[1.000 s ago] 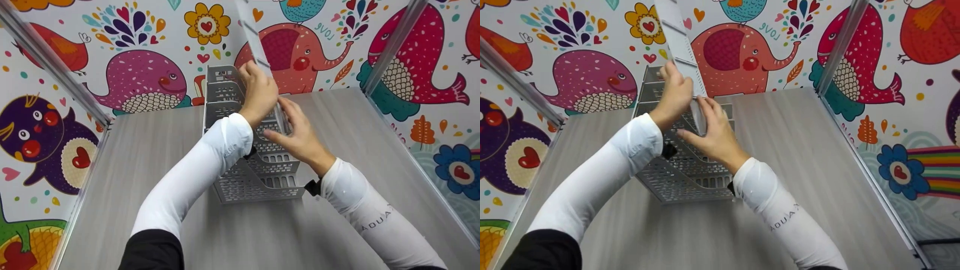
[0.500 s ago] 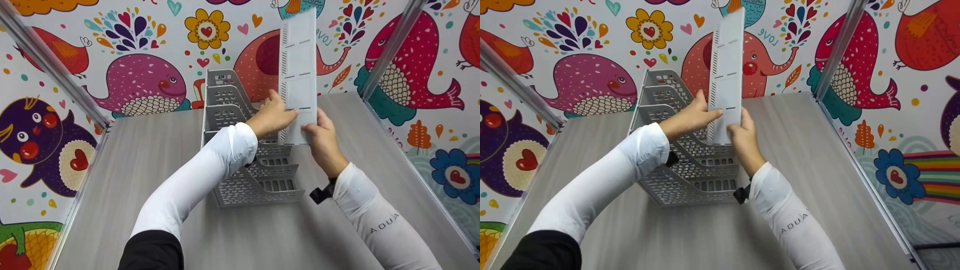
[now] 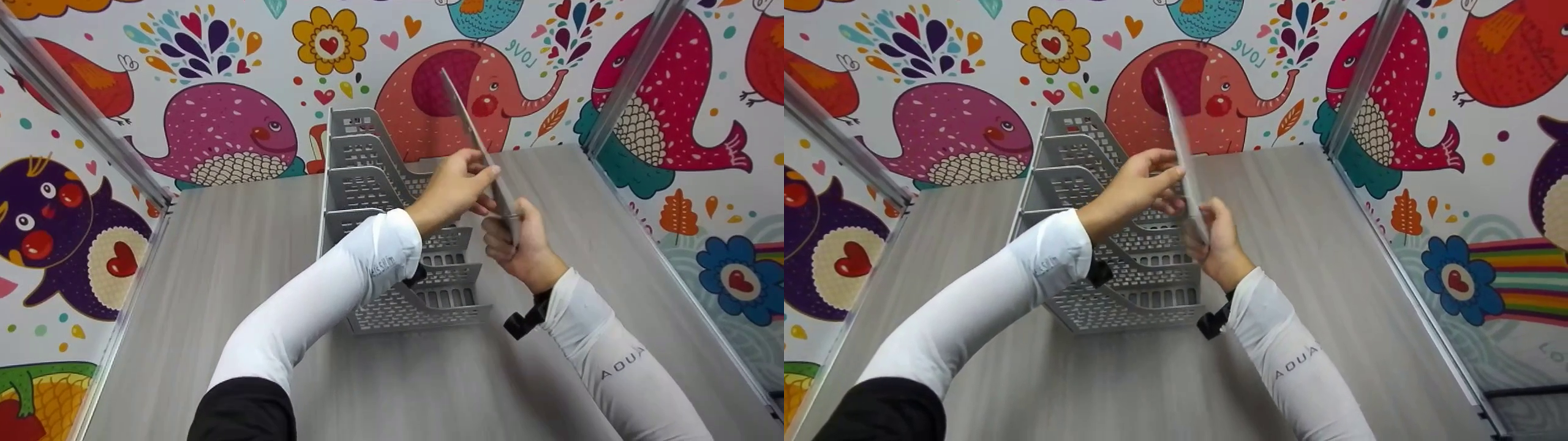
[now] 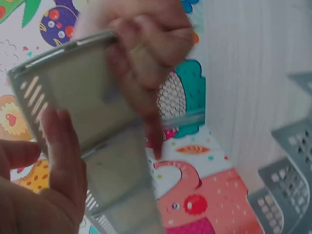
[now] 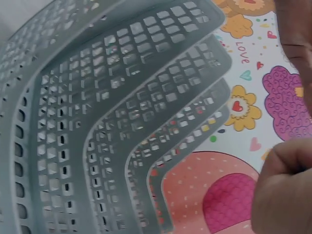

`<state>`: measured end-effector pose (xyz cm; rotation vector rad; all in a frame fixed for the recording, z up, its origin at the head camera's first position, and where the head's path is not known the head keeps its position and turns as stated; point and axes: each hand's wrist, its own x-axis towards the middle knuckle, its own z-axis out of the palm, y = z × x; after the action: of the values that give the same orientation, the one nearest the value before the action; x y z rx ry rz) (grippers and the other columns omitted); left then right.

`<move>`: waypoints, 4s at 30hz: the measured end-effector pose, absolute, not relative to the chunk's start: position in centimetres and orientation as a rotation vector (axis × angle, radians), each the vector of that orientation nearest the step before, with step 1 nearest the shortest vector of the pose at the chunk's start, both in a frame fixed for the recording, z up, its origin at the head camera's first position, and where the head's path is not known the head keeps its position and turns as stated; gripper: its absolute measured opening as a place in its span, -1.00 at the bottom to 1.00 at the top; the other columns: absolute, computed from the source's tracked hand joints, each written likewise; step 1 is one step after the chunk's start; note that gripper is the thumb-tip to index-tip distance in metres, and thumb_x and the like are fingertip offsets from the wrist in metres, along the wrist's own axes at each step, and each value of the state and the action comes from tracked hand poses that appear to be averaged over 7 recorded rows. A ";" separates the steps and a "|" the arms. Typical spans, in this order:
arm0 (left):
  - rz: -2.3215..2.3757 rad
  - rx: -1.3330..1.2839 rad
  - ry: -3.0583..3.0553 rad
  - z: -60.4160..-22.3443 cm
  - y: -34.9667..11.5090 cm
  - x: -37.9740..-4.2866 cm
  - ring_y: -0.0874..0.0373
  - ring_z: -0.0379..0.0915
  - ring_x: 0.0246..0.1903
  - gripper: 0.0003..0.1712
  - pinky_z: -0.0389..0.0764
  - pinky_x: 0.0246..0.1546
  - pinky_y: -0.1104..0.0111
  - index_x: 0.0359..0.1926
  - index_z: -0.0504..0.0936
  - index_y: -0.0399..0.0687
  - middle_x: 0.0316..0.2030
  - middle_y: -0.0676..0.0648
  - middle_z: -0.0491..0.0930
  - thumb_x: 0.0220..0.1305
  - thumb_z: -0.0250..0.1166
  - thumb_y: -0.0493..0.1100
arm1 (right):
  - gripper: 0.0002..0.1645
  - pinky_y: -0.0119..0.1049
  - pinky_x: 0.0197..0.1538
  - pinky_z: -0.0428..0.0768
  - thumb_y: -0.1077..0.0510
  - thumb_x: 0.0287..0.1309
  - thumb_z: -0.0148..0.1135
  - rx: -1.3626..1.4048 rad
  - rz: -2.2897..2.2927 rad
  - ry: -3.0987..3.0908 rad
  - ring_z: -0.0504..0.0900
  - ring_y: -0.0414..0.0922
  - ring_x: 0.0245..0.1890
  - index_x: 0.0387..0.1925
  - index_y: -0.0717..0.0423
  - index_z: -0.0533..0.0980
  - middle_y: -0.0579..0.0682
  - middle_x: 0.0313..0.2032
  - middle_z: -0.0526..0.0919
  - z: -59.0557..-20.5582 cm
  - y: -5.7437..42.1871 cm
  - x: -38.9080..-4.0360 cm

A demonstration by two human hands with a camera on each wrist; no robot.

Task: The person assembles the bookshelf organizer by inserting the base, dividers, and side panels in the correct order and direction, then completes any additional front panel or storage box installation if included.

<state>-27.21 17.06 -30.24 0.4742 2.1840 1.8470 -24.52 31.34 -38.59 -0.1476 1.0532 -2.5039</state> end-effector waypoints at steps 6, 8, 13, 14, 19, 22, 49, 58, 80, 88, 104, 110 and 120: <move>1.647 0.507 2.255 -30.1 17.1 -26.4 0.15 0.56 -0.41 -0.51 0.69 -0.23 0.08 0.26 0.34 -0.20 0.05 -0.15 0.47 0.34 0.15 -0.22 | -0.59 -0.51 -0.63 -0.20 -0.13 0.30 -0.11 -0.492 -2.216 0.487 -0.03 -0.30 -0.76 -0.32 0.11 0.45 -0.16 -0.69 -0.11 -40.4 31.4 -24.7; 1.605 0.533 2.289 -30.1 17.1 -26.3 0.12 0.59 -0.33 -0.50 0.69 -0.21 0.13 0.26 0.34 -0.21 0.08 -0.16 0.47 0.33 0.16 -0.23 | -0.56 -0.51 -0.64 -0.20 -0.13 0.31 -0.15 -0.518 -2.210 0.485 -0.03 -0.30 -0.76 -0.28 0.13 0.47 -0.16 -0.69 -0.11 -40.7 31.4 -24.8; 1.465 0.604 2.444 -30.1 16.7 -26.0 0.14 0.58 -0.19 -0.56 0.64 -0.24 0.41 0.16 0.43 -0.21 0.04 -0.15 0.55 0.33 0.16 -0.10 | -0.51 -0.52 -0.71 -0.12 -0.25 0.26 -0.11 -0.363 -2.327 0.922 -0.01 -0.33 -0.83 -0.30 0.03 0.50 -0.20 -0.79 -0.02 -40.5 32.0 -24.7; 1.443 0.606 2.472 -30.0 16.6 -26.0 0.17 0.56 -0.21 -0.57 0.61 -0.26 0.45 0.12 0.46 -0.20 -0.01 -0.13 0.58 0.34 0.15 -0.06 | -0.51 -0.52 -0.74 -0.08 -0.28 0.26 -0.10 -0.284 -2.352 1.089 0.02 -0.34 -0.86 -0.30 0.01 0.50 -0.22 -0.82 0.04 -40.3 32.1 -24.8; 1.462 0.526 2.465 -30.2 16.3 -26.2 0.24 0.48 -0.44 -0.55 0.51 -0.47 0.48 0.04 0.50 -0.17 -0.23 -0.10 0.64 0.36 0.09 0.08 | -0.46 -0.51 -0.71 0.32 -0.34 0.30 -0.18 0.149 -2.308 1.955 0.41 -0.36 -0.78 -0.17 -0.01 0.42 -0.25 -0.71 0.47 -39.5 33.2 -25.2; 1.548 0.464 2.387 -30.6 16.4 -26.6 0.20 0.57 -0.41 -0.56 0.59 -0.47 0.47 0.10 0.45 -0.19 -0.15 -0.14 0.65 0.36 0.11 0.02 | -0.48 -0.42 -0.58 0.54 -0.27 0.37 -0.22 0.118 -2.238 2.314 0.59 -0.29 -0.57 -0.05 0.04 0.38 -0.20 -0.50 0.59 -39.7 33.8 -25.2; 1.397 0.751 3.082 -30.7 17.7 -27.6 0.22 0.53 -0.56 -0.72 0.44 -0.58 0.49 -0.05 0.71 0.02 -0.48 0.00 0.69 0.33 0.18 -0.06 | 0.13 -0.09 0.08 0.61 -0.60 0.14 -0.55 0.220 -2.093 2.010 0.53 0.01 0.10 0.42 0.15 0.06 0.18 0.32 0.32 -35.0 35.3 -27.6; 0.559 1.152 3.060 -31.9 18.8 -27.6 0.10 0.59 0.05 -0.57 0.61 0.03 0.24 0.26 0.44 0.05 0.16 -0.01 0.57 0.40 0.08 -0.13 | -0.33 -0.23 0.15 0.49 -0.32 0.22 -0.11 0.200 -2.390 1.345 0.26 -0.16 0.24 0.30 -0.28 0.04 -0.13 0.29 0.21 -30.2 36.0 -27.1; 0.056 0.772 2.863 -26.8 11.6 -27.0 -0.04 0.36 0.25 -0.44 0.41 0.23 0.00 0.18 0.50 0.00 0.22 -0.13 0.48 0.32 0.07 0.21 | -0.15 0.26 0.21 0.37 0.31 0.16 -0.24 -0.070 -1.504 2.419 0.23 0.28 0.29 0.48 0.20 -0.20 0.39 0.39 0.09 -39.6 36.2 -28.8; 0.049 0.458 2.841 -28.6 6.7 -31.3 -0.13 0.15 0.39 -0.39 0.21 0.37 -0.05 0.36 0.33 0.04 0.39 -0.15 0.25 0.32 0.14 0.04 | -0.11 0.26 0.30 0.25 0.35 0.14 -0.25 -0.170 -1.575 2.388 0.20 0.26 0.31 0.49 0.13 -0.26 0.36 0.41 0.06 -41.4 35.8 -28.9; -0.051 0.336 2.983 -29.7 7.1 -32.5 -0.17 0.49 0.14 -0.61 0.47 0.13 -0.13 0.16 0.55 -0.06 0.15 -0.17 0.56 0.34 0.08 -0.19 | -0.11 0.23 0.37 0.14 0.35 0.16 -0.24 -0.221 -1.552 2.366 0.19 0.25 0.34 0.49 0.10 -0.25 0.35 0.42 0.06 -41.0 35.3 -29.4; -0.029 0.343 2.988 -30.1 7.3 -32.6 -0.20 0.48 0.15 -0.60 0.45 0.13 -0.17 0.17 0.55 -0.07 0.16 -0.18 0.55 0.37 0.01 -0.20 | -0.11 0.23 0.38 0.10 0.37 0.15 -0.23 -0.219 -1.570 2.370 0.17 0.25 0.35 0.49 0.10 -0.24 0.35 0.42 0.05 -41.4 35.4 -29.4; 0.021 0.332 2.960 -30.3 7.3 -32.8 -0.22 0.41 0.22 -0.58 0.36 0.18 -0.22 0.21 0.51 -0.06 0.23 -0.19 0.47 0.38 -0.01 -0.21 | -0.12 0.25 0.39 0.10 0.33 0.16 -0.19 -0.227 -1.456 2.434 0.13 0.22 0.39 0.49 0.04 -0.19 0.25 0.45 0.04 -41.4 35.1 -29.6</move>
<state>-32.77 7.33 -30.28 0.3315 2.9604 0.0208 -29.63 35.06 -41.43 -0.2267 2.4341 -1.4565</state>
